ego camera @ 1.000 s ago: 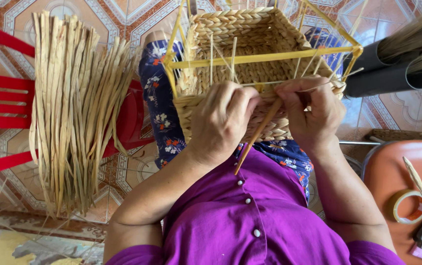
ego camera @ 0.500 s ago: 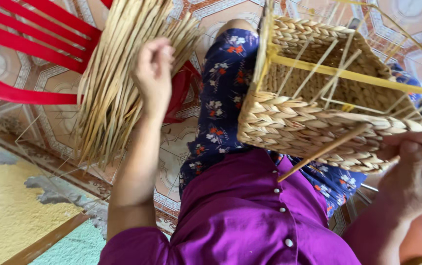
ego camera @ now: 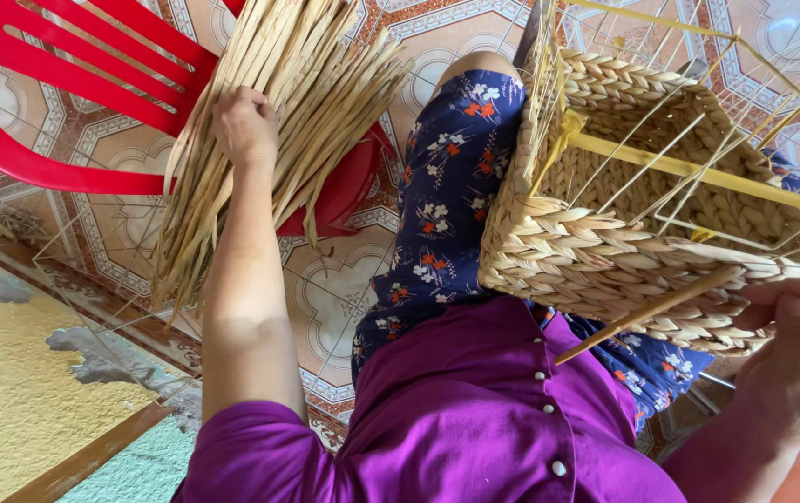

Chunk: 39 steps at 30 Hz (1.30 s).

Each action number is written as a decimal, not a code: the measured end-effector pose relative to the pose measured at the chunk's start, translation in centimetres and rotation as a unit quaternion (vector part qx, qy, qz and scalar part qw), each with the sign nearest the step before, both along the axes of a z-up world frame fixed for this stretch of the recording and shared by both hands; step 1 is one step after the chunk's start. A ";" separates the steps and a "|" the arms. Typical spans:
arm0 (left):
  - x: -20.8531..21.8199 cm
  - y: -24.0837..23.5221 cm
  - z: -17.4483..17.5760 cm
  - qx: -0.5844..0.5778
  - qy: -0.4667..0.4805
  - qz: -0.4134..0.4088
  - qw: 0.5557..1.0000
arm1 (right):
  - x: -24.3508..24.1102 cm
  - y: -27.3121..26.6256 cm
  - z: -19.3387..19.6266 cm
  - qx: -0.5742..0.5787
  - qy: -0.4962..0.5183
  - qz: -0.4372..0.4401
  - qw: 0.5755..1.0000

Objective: The person weaves a basket using dried palm leaves, interlacing them through a yellow wire frame. They repeatedly pull and tuck the leaves to form a tight pattern, occasionally adjusting the basket's position on their lap.

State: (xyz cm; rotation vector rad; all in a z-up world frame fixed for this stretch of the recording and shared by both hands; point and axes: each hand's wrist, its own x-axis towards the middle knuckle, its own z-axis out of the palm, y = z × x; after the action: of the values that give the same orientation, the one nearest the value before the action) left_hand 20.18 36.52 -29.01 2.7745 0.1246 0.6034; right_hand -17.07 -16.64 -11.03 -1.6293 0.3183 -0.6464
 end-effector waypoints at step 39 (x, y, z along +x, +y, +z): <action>-22.1 -30.1 26.0 -0.310 0.029 -0.599 0.738 | 3.8 4.6 7.6 -0.180 0.075 -0.012 0.981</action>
State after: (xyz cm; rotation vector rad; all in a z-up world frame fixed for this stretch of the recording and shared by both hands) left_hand -1.91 6.41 -3.02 1.6631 -1.1362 0.0572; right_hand -13.23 -12.07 -3.43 -2.0292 0.3457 -0.6266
